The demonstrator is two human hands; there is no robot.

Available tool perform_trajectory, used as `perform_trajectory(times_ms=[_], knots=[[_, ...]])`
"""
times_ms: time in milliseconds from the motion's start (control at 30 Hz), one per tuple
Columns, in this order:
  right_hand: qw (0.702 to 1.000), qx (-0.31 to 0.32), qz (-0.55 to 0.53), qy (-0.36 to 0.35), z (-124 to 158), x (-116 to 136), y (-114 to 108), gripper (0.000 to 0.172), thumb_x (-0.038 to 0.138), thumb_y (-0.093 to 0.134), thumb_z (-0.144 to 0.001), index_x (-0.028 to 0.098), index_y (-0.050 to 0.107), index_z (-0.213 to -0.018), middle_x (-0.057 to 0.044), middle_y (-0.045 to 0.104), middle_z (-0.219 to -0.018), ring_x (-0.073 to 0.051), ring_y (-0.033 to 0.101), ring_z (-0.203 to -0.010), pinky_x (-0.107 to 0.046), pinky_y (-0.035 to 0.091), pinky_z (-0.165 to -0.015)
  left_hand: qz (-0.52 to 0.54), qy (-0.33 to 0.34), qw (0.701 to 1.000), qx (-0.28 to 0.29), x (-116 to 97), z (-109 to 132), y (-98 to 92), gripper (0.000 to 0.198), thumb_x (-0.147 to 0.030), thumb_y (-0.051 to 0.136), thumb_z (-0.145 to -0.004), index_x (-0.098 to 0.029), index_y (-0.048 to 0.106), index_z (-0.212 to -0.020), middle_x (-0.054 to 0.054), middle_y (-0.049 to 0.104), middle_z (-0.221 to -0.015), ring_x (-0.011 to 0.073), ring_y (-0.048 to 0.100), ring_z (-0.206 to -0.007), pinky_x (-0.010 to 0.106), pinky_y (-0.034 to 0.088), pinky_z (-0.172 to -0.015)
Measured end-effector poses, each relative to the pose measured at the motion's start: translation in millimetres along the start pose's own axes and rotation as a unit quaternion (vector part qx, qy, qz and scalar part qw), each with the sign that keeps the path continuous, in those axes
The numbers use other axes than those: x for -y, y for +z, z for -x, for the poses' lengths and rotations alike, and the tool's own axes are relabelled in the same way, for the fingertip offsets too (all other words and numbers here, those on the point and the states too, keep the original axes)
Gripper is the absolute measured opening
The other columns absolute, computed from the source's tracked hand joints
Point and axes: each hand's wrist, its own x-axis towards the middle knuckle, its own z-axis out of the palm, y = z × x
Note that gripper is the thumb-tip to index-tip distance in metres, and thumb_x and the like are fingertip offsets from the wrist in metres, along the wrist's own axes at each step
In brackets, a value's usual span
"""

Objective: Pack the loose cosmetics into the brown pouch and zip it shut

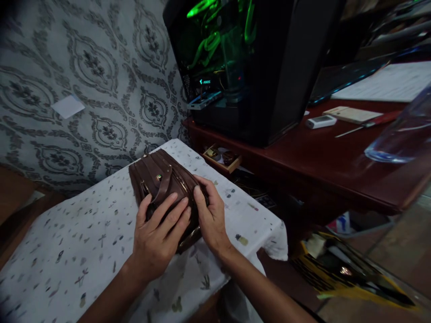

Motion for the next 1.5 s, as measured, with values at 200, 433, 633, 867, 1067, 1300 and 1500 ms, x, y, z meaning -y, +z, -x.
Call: perform_trajectory(times_ms=[200, 433, 633, 867, 1067, 1300, 1500], knots=[[1.000, 0.009, 0.014, -0.001, 3, 0, -2, 0.033, 0.047, 0.050, -0.102, 0.025, 0.066, -0.122, -0.006, 0.071, -0.126, -0.023, 0.065, -0.117, -0.042, 0.051, -0.108, 0.012, -0.014, 1.000, -0.002, -1, 3, 1.4, 0.028, -0.010, 0.046, -0.102, -0.014, 0.072, -0.112, 0.008, 0.079, -0.120, 0.0217, 0.069, -0.122, 0.048, 0.019, -0.129], [0.998, 0.039, -0.024, 0.035, 15, -3, -11, 0.036, 0.048, 0.057, -0.100, 0.025, 0.063, -0.127, -0.006, 0.068, -0.133, -0.022, 0.063, -0.123, -0.042, 0.047, -0.113, 0.035, -0.039, 0.999, -0.009, -3, 5, 3.6, 0.016, -0.011, 0.053, -0.100, -0.012, 0.067, -0.108, 0.014, 0.077, -0.122, 0.0215, 0.070, -0.122, 0.045, 0.022, -0.127], [0.997, 0.058, -0.033, 0.032, 19, -6, -13, 0.039, 0.047, 0.059, -0.100, 0.024, 0.060, -0.131, -0.007, 0.066, -0.137, -0.022, 0.060, -0.128, -0.042, 0.044, -0.115, 0.024, -0.056, 0.998, -0.021, -5, 4, 5.7, 0.010, -0.012, 0.058, -0.099, -0.014, 0.066, -0.105, 0.013, 0.078, -0.119, 0.0214, 0.071, -0.120, 0.044, 0.025, -0.126], [0.998, 0.053, -0.006, 0.012, 12, -6, -16, 0.041, 0.049, 0.058, -0.100, 0.025, 0.060, -0.132, -0.008, 0.066, -0.136, -0.023, 0.061, -0.126, -0.043, 0.047, -0.113, 0.013, -0.049, 0.999, -0.016, -5, 4, 5.4, 0.010, -0.014, 0.057, -0.100, -0.014, 0.066, -0.105, 0.012, 0.078, -0.120, 0.0214, 0.071, -0.120, 0.045, 0.025, -0.126], [0.998, 0.062, -0.001, -0.003, -11, -1, -13, 0.040, 0.056, 0.050, -0.102, 0.026, 0.071, -0.119, -0.005, 0.073, -0.123, -0.023, 0.065, -0.118, -0.042, 0.051, -0.108, 0.023, -0.042, 0.999, -0.023, -4, 6, 6.7, 0.011, -0.013, 0.057, -0.100, -0.013, 0.066, -0.106, 0.013, 0.078, -0.120, 0.0209, 0.070, -0.121, 0.045, 0.024, -0.127], [0.997, 0.063, 0.032, -0.025, -6, -1, -9, 0.040, 0.052, 0.046, -0.105, 0.026, 0.070, -0.125, -0.006, 0.073, -0.126, -0.025, 0.066, -0.120, -0.043, 0.053, -0.107, 0.023, -0.042, 0.998, -0.030, -3, 5, 7.8, 0.012, -0.013, 0.057, -0.100, -0.012, 0.068, -0.103, 0.012, 0.078, -0.120, 0.0202, 0.070, -0.122, 0.043, 0.022, -0.129], [0.945, 0.006, 0.193, -0.265, 19, -5, -8, 0.054, 0.024, 0.052, -0.100, 0.033, 0.045, -0.153, -0.009, 0.049, -0.156, -0.029, 0.045, -0.147, -0.057, 0.040, -0.118, 0.030, -0.041, 0.998, -0.022, -3, 2, 5.7, 0.022, -0.012, 0.048, -0.100, -0.012, 0.069, -0.106, 0.012, 0.078, -0.120, 0.0198, 0.069, -0.122, 0.046, 0.014, -0.132]])
